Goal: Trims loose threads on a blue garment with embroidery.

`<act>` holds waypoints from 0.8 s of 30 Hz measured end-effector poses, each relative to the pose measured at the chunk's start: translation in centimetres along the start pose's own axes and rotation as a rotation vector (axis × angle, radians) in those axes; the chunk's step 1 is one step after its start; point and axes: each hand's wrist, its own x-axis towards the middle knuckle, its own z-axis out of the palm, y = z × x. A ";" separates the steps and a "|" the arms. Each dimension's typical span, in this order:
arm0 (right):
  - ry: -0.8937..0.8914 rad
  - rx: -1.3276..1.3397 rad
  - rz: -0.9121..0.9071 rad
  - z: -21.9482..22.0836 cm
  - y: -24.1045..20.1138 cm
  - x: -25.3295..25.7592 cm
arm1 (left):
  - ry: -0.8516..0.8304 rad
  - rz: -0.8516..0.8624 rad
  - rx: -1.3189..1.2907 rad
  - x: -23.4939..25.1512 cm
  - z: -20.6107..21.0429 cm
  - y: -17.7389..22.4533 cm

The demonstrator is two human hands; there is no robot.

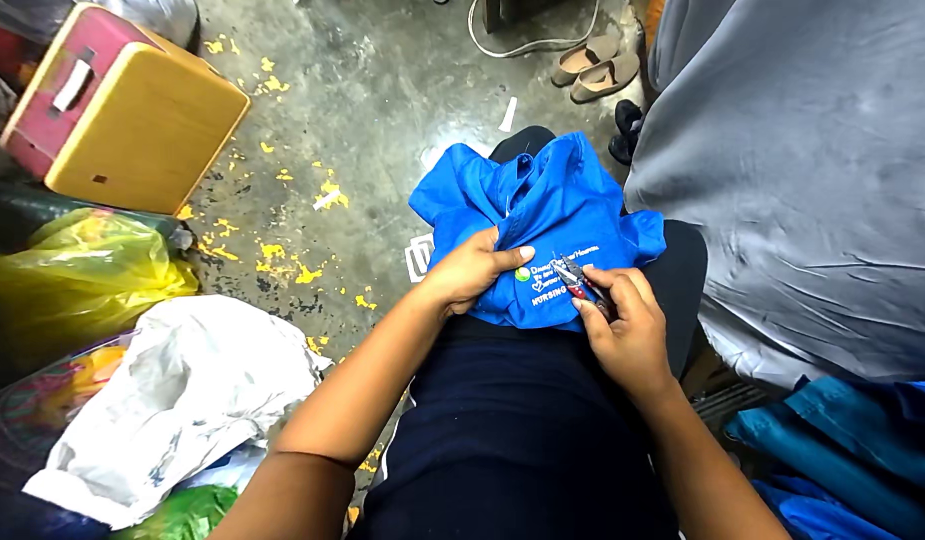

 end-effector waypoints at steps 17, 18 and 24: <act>0.016 0.038 -0.002 0.1 -0.4 0.1 | 0.022 -0.010 -0.115 0.1 0.2 0.3; 0.011 0.033 0.001 0.1 -0.4 0.1 | 0.029 -0.008 -0.107 0.0 0.3 0.1; 0.051 0.088 0.004 1.0 -0.2 0.1 | 0.010 -0.014 -0.105 0.2 0.0 0.6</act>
